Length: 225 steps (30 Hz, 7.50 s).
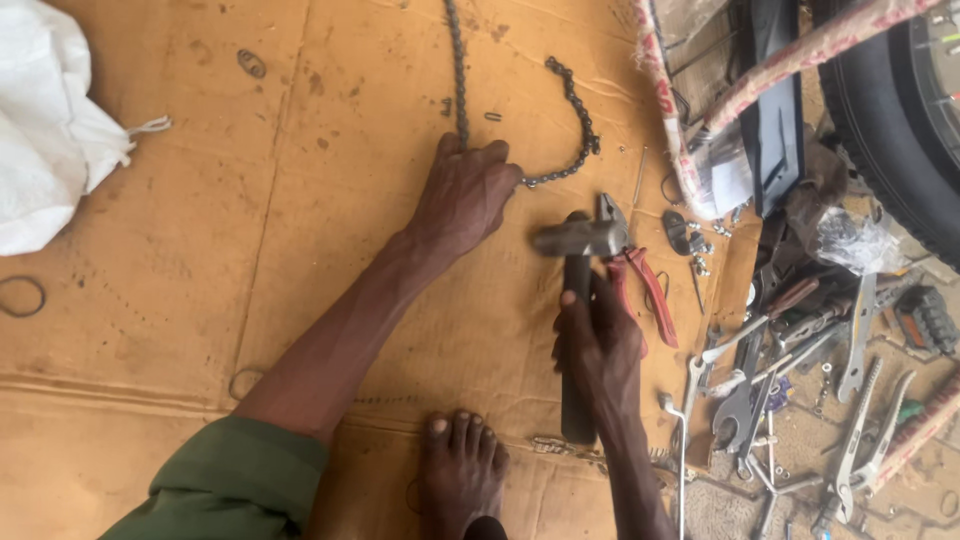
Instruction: The person uses a hammer and pliers to remove and reattach pins on a bicycle chain laid on a cardboard sheet. They repeatedly position the chain, strike the pins with the hammer, and use pliers to pull or adjust the links.
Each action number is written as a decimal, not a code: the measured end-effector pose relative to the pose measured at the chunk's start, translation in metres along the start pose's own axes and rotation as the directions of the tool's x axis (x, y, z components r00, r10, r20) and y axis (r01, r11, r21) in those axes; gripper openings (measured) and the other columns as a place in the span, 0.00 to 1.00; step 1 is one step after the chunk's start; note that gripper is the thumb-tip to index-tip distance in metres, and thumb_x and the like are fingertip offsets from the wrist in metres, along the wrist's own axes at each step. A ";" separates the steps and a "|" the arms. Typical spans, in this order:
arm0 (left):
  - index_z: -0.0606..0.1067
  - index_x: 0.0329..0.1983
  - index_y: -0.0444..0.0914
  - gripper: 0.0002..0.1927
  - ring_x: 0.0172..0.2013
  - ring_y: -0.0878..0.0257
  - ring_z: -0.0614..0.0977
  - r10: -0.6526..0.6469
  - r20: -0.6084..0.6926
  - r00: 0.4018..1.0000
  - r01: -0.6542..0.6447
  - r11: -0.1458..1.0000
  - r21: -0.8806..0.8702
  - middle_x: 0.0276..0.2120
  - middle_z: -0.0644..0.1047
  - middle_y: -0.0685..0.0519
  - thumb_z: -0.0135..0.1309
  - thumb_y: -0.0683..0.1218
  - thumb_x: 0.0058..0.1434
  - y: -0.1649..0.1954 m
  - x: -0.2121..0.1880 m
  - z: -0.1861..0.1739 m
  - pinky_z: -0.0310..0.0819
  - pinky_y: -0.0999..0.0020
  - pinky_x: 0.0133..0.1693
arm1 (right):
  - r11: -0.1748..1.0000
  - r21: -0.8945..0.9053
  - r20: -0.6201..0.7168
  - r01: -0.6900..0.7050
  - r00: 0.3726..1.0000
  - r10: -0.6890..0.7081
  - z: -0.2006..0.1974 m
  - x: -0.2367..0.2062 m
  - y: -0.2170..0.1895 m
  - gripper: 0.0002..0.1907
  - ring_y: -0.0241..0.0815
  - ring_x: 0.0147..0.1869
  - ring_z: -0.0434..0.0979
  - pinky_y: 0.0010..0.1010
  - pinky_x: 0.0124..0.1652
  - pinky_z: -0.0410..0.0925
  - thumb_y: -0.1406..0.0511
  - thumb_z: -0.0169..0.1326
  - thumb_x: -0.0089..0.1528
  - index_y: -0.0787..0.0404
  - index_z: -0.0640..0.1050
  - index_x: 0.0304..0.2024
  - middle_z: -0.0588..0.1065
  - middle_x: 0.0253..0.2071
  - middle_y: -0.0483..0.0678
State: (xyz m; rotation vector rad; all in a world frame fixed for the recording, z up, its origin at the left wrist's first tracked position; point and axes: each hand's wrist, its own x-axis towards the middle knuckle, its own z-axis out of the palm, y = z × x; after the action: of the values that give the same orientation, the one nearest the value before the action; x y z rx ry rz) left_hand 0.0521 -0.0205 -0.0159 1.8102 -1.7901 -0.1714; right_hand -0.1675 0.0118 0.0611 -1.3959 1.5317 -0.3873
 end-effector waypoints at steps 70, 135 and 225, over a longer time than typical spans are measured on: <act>0.83 0.35 0.38 0.11 0.34 0.57 0.79 -0.185 -0.028 0.982 0.185 0.983 -0.009 0.33 0.73 0.49 0.54 0.33 0.55 0.020 -0.009 0.002 0.61 0.54 0.42 | 0.256 -0.748 0.092 0.612 0.478 -0.874 0.009 0.150 -0.100 0.05 0.52 0.30 0.75 0.40 0.25 0.69 0.78 0.51 0.61 0.70 0.77 0.38 0.76 0.40 0.62; 0.84 0.36 0.39 0.10 0.33 0.55 0.80 -0.153 -0.001 0.988 0.153 0.988 0.030 0.31 0.74 0.49 0.58 0.35 0.55 0.021 -0.012 0.003 0.64 0.54 0.40 | 0.619 -0.308 0.205 0.723 0.685 -0.699 0.021 0.095 -0.060 0.07 0.48 0.37 0.82 0.38 0.38 0.72 0.70 0.61 0.62 0.64 0.83 0.42 0.80 0.38 0.53; 0.82 0.30 0.37 0.07 0.32 0.53 0.80 -0.108 0.017 0.994 0.108 0.993 0.048 0.30 0.74 0.46 0.57 0.34 0.53 0.021 -0.008 -0.004 0.64 0.54 0.40 | 0.520 -0.653 -0.131 0.551 0.593 -0.794 -0.022 0.106 -0.080 0.07 0.51 0.27 0.79 0.38 0.27 0.70 0.72 0.53 0.64 0.65 0.82 0.38 0.79 0.32 0.58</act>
State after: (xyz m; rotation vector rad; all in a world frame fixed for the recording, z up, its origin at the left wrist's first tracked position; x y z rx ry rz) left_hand 0.0349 -0.0105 -0.0046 1.9463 -1.7235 -0.1909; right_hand -0.1239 -0.1127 0.0866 -2.5663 1.3833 -0.8288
